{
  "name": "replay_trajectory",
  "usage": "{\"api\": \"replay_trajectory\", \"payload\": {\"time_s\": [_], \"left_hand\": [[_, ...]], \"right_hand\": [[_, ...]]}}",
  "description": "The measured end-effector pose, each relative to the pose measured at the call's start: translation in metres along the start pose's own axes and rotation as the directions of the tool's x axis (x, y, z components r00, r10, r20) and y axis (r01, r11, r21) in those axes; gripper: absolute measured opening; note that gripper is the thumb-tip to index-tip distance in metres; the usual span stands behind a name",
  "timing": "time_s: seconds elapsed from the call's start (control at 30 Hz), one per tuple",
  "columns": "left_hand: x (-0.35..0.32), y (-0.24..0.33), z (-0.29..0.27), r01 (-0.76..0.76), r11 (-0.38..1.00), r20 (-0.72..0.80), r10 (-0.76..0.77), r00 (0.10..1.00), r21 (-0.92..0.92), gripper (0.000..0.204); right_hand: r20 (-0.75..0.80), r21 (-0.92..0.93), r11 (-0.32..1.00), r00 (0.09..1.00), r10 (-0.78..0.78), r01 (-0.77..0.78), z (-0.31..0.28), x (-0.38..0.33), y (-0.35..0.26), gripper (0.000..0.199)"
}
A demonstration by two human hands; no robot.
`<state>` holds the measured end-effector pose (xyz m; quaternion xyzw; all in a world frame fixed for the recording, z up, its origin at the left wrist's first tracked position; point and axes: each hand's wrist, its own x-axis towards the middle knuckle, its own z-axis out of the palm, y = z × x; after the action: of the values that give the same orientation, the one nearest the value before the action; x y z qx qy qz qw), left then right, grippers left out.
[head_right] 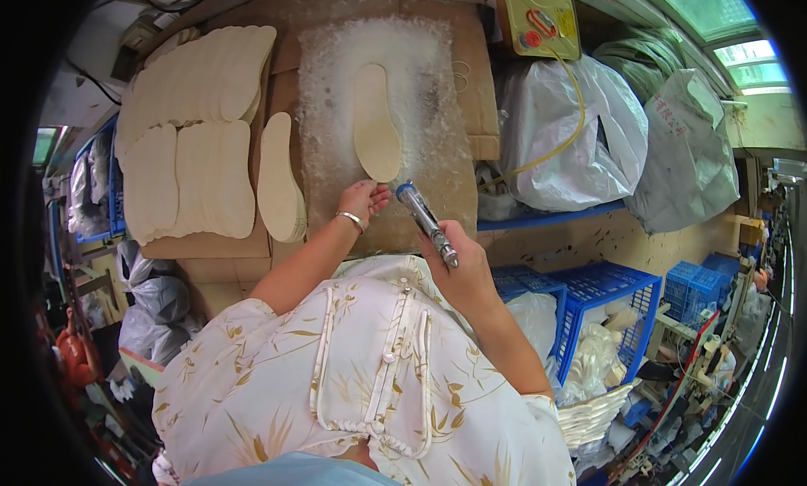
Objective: Applying adhesive spray to shoe insoles and organizing them.
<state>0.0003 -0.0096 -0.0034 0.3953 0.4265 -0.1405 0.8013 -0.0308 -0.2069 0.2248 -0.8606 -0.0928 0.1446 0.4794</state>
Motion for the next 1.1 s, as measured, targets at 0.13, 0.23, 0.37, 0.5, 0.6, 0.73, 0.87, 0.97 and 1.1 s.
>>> {"api": "replay_trajectory", "payload": {"time_s": [0.13, 0.23, 0.37, 0.5, 0.6, 0.73, 0.87, 0.97, 1.1], "left_hand": [[-0.002, 0.0, 0.0, 0.0, 1.0, 0.009, -0.001, 1.0, 0.012, 0.015], [-0.003, -0.001, 0.0, 0.007, 1.0, 0.008, -0.007, 1.0, 0.024, 0.015], [-0.003, -0.001, 0.0, 0.006, 1.0, 0.006, -0.006, 1.0, 0.022, 0.016], [-0.003, -0.002, 0.0, 0.008, 1.0, -0.004, -0.008, 1.0, 0.024, 0.016], [-0.004, -0.002, -0.001, 0.01, 1.0, -0.003, -0.01, 1.0, 0.007, 0.017], [-0.007, -0.001, 0.0, 0.016, 1.0, -0.022, -0.015, 1.0, 0.014, 0.024], [-0.008, -0.003, -0.002, 0.023, 1.0, -0.014, -0.023, 1.0, 0.017, 0.027], [-0.01, -0.002, 0.0, 0.027, 0.999, -0.029, -0.027, 0.999, 0.023, 0.027], [-0.006, -0.003, -0.001, 0.031, 0.999, -0.029, -0.03, 0.999, 0.035, 0.026]], "right_hand": [[-0.062, 0.017, 0.998, 0.996, 0.06, -0.059, 0.0, -0.001, 0.007, 0.018], [-0.037, -0.013, 1.0, 0.999, 0.018, -0.019, -0.002, -0.008, 0.007, 0.018], [-0.036, 0.019, 0.999, 0.998, 0.046, -0.046, -0.001, -0.007, 0.008, 0.017], [-0.058, 0.0, 0.996, 0.995, 0.086, -0.087, -0.002, -0.007, 0.009, 0.017], [0.02, 0.0, 0.999, 0.999, 0.04, -0.04, -0.002, -0.016, 0.006, 0.017], [-0.01, 0.003, 0.998, 0.998, 0.068, -0.068, -0.005, -0.014, 0.008, 0.016], [-0.002, 0.016, 0.998, 0.998, 0.067, -0.067, -0.003, -0.017, 0.006, 0.017], [0.016, 0.035, 0.999, 0.999, 0.033, -0.034, 0.002, -0.011, 0.007, 0.017], [0.005, 0.053, 0.996, 0.997, 0.073, -0.073, 0.007, -0.003, 0.008, 0.017]]}}
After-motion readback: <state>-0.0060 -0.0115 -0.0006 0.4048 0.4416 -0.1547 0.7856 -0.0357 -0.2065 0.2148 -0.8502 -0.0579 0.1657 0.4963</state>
